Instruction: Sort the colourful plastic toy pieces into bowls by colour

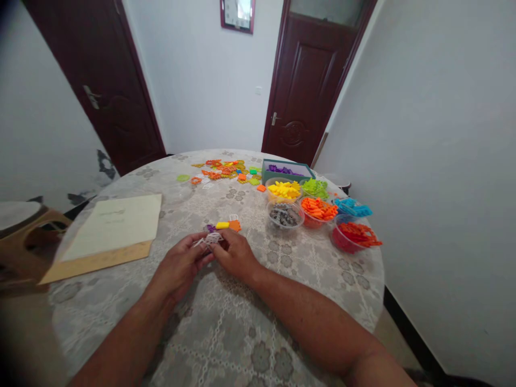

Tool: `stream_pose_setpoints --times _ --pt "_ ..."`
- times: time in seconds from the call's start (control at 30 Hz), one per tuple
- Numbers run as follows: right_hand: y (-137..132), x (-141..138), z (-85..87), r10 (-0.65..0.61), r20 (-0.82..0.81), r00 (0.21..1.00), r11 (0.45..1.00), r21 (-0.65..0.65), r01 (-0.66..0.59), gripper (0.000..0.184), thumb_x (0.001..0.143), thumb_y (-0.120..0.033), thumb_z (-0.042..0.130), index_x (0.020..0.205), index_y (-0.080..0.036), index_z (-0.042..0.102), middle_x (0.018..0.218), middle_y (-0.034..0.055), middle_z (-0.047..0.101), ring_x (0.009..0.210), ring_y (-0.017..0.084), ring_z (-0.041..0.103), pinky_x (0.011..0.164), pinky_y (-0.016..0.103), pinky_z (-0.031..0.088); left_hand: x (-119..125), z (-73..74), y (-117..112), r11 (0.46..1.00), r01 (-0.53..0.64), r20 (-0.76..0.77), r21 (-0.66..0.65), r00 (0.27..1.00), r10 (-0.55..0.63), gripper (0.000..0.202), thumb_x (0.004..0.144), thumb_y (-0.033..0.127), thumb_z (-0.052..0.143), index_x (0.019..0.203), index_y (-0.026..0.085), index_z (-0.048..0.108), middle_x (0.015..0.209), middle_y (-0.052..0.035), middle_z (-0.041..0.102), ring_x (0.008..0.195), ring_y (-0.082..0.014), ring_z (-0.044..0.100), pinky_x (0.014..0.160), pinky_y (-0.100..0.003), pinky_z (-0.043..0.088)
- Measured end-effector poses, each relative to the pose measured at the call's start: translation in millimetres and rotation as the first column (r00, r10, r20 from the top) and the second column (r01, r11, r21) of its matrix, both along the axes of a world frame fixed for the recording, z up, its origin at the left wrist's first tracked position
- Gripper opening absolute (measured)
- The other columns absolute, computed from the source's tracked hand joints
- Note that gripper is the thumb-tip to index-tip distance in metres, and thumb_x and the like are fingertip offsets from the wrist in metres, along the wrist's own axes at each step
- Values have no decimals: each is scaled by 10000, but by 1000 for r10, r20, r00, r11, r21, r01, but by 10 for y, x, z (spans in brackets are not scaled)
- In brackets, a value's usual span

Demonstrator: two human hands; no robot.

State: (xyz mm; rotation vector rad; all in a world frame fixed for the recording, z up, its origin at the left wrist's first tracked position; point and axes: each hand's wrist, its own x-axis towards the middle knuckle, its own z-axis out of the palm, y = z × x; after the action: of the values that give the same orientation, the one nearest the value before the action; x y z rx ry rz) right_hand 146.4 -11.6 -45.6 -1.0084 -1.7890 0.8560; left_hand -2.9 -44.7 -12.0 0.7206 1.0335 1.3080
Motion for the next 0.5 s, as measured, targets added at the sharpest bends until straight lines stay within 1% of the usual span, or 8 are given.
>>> stream_pose_setpoints --times 0.07,0.13,0.23,0.27,0.33,0.4,0.43,0.5 --pt "-11 4 42 -28 80 996 995 95 21 143 939 -232 624 1058 -220 702 959 24 690 883 180 626 832 301 516 5 -4 14 1000 -9 12 -18 1000 9 360 789 217 801 1129 165 694 1132 -134 772 1019 -215 746 857 -305 610" --pt "-36 8 97 -28 126 992 985 172 6 138 946 -209 608 1047 -220 700 979 36 679 952 193 623 899 319 504 11 3 15 999 -17 22 -30 1000 17 361 805 182 766 1155 161 683 1125 -137 772 1003 -210 749 853 -307 613" --pt "-72 25 164 -13 101 995 978 210 -9 144 974 -208 569 1046 -214 694 1040 56 675 1034 204 616 959 340 489 10 14 5 999 -42 44 -26 998 43 369 811 139 703 1178 162 682 1123 -136 772 979 -204 748 834 -314 615" --pt "-76 33 174 -15 72 997 984 181 2 143 985 -223 559 1041 -210 690 1038 56 674 1008 200 621 936 336 498 6 13 5 998 -52 54 -24 997 53 382 807 135 691 1188 167 683 1129 -136 771 980 -207 748 831 -321 615" --pt "-70 43 171 1 -3 1000 999 43 -1 158 1006 -278 547 1044 -201 680 951 37 671 868 180 630 818 312 524 -5 3 13 997 -70 77 -22 995 71 399 796 141 688 1194 173 690 1139 -134 771 993 -211 744 840 -321 606" --pt "-60 37 143 63 -77 995 990 -120 -72 198 1013 -329 547 1094 -198 671 850 9 654 723 159 609 684 282 517 -11 -7 24 996 -83 104 -22 991 85 410 770 145 702 1179 167 705 1125 -129 774 993 -200 737 841 -288 585" --pt "-58 28 124 100 -103 990 978 -170 -117 223 1011 -340 552 1142 -201 666 838 2 654 688 152 599 646 272 508 -8 -9 27 996 -82 123 -18 989 84 423 750 138 706 1173 159 712 1115 -128 775 991 -195 732 836 -270 574" --pt "-68 4 87 154 -107 982 967 -189 -173 288 1001 -329 570 1257 -222 650 912 9 685 698 148 603 648 267 508 9 -6 24 998 -70 165 -6 984 70 462 703 108 693 1164 137 724 1096 -128 775 982 -194 726 822 -257 559"
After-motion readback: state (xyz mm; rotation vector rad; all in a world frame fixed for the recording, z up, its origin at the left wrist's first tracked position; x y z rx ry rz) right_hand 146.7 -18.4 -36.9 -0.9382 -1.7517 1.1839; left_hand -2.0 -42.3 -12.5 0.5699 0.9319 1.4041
